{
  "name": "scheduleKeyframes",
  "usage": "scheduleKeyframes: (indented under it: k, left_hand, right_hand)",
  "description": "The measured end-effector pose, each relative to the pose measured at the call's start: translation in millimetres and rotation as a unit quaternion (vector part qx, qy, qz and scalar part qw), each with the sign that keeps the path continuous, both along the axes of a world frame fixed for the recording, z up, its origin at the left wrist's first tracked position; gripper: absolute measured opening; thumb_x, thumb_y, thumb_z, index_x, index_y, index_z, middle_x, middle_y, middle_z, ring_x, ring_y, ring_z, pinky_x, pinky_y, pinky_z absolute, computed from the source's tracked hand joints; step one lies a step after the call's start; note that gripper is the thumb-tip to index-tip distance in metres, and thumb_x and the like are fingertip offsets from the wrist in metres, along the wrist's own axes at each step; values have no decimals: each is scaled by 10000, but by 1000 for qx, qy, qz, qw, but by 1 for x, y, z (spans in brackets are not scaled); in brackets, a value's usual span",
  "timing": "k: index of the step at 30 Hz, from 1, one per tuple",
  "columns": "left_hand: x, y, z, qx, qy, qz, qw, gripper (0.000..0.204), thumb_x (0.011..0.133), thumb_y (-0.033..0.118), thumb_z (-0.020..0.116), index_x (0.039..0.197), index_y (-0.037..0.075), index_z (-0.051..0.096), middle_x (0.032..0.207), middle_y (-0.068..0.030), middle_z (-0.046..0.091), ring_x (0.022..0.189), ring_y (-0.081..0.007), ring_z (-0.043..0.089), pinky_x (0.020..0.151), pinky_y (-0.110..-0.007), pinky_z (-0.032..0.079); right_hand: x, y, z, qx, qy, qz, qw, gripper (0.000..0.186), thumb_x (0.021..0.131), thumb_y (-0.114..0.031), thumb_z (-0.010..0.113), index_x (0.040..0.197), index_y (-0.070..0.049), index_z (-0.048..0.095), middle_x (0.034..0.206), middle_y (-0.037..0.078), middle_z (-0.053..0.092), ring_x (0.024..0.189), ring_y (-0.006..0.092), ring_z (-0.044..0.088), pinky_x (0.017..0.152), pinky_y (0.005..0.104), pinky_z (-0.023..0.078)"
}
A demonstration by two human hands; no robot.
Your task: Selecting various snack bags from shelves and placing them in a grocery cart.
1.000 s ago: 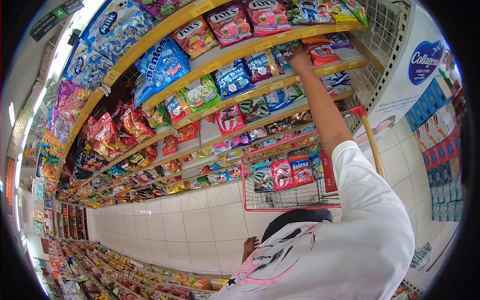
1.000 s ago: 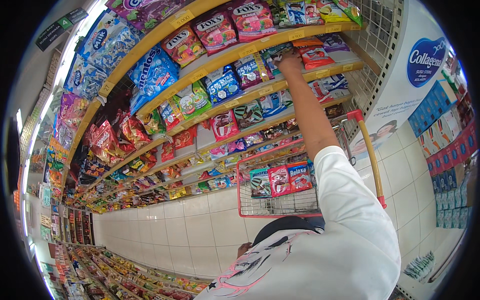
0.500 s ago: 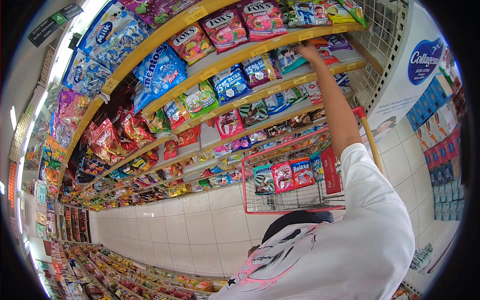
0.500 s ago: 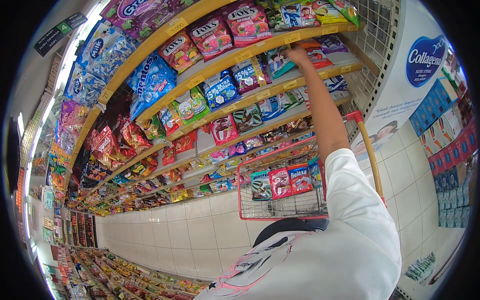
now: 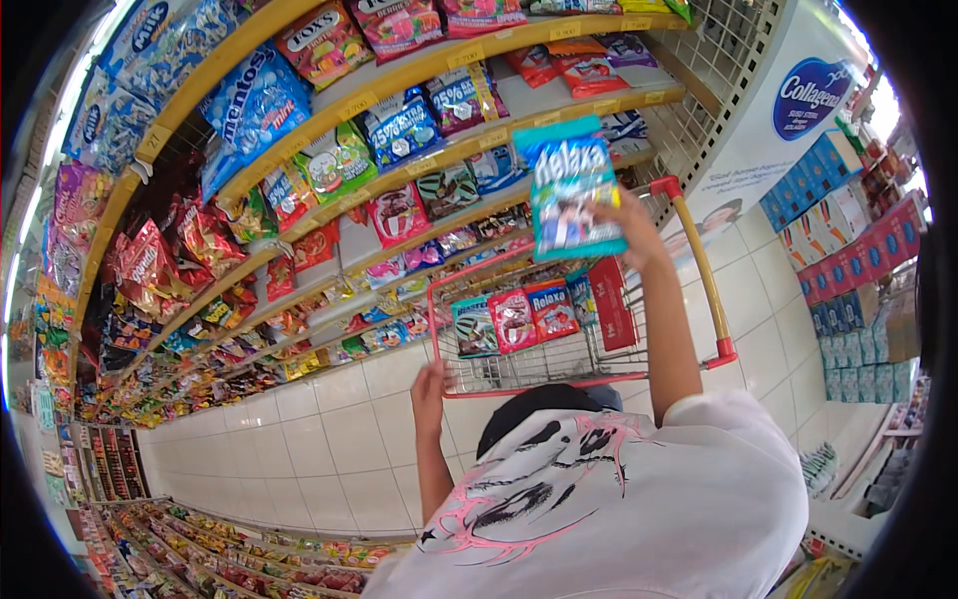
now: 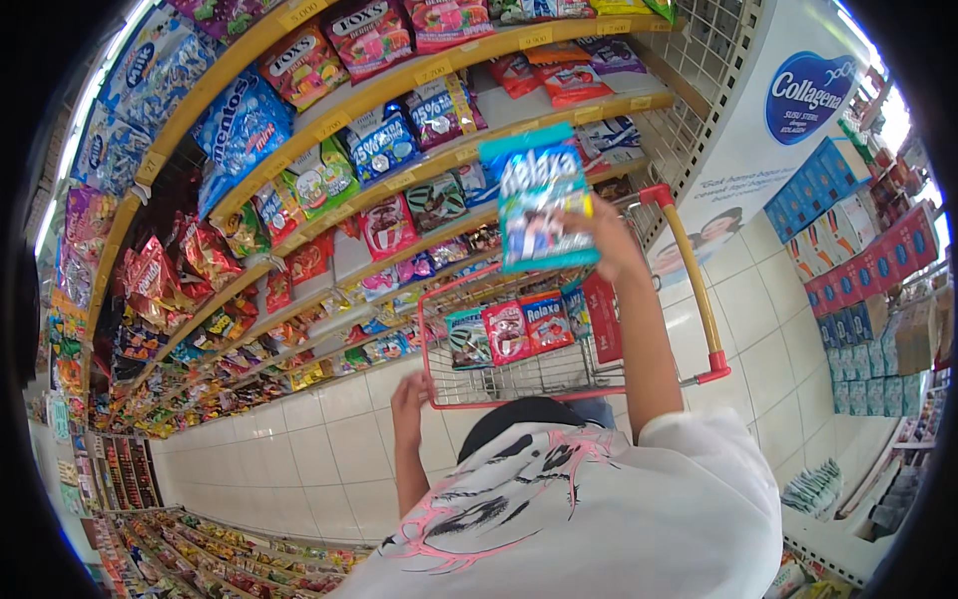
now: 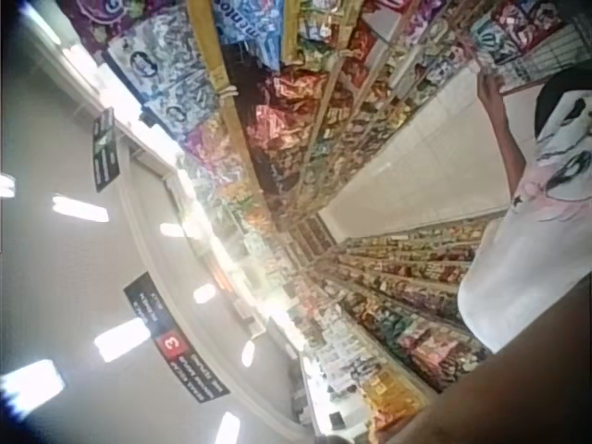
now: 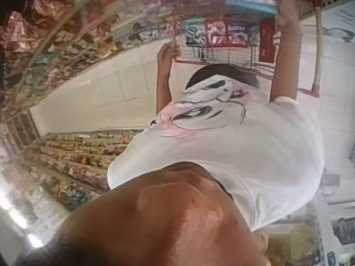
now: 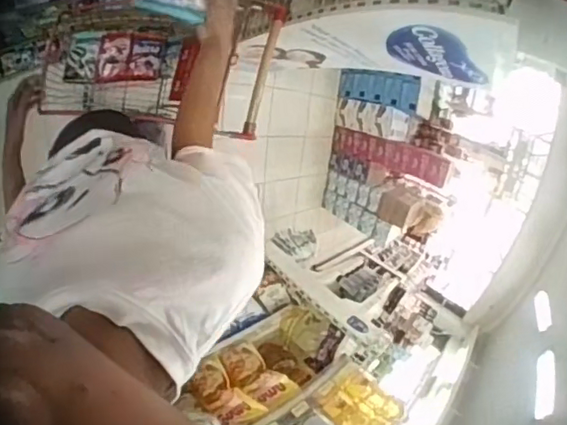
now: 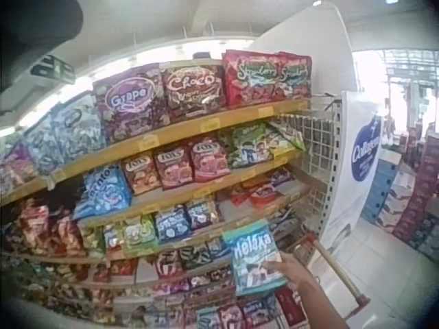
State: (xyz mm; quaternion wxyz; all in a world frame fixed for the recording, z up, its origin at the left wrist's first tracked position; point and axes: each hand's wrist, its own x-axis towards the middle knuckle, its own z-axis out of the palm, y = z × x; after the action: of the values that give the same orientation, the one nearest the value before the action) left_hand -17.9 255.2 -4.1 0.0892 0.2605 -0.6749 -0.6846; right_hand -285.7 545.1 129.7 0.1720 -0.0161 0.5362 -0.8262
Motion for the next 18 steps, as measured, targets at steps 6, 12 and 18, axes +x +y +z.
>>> scheduleKeyframes:
  k: [6,12,18]
  left_hand:
    - [-75,44,102,94,69,-187,975,418,925,327,465,1187,2,492,1080,-70,567,907,-128,570,763,-279,482]
    - [-71,66,119,107,135,-132,976,357,857,140,608,1152,-26,494,1034,-88,593,933,-107,559,789,-245,458]
    - [-46,53,122,236,99,-124,959,303,806,124,664,1048,3,526,1000,-77,605,893,-100,571,780,-226,446]
  right_hand:
    - [100,-32,-24,12,-36,73,997,340,759,-100,694,1071,-38,574,936,32,627,795,100,566,708,249,449]
    - [148,-41,-4,4,-17,78,997,305,837,-157,632,1102,-31,552,977,33,614,826,84,564,727,243,456]
    - [171,-47,-2,-15,-29,97,995,257,872,-127,577,1096,-4,551,977,45,619,850,76,575,739,236,477]
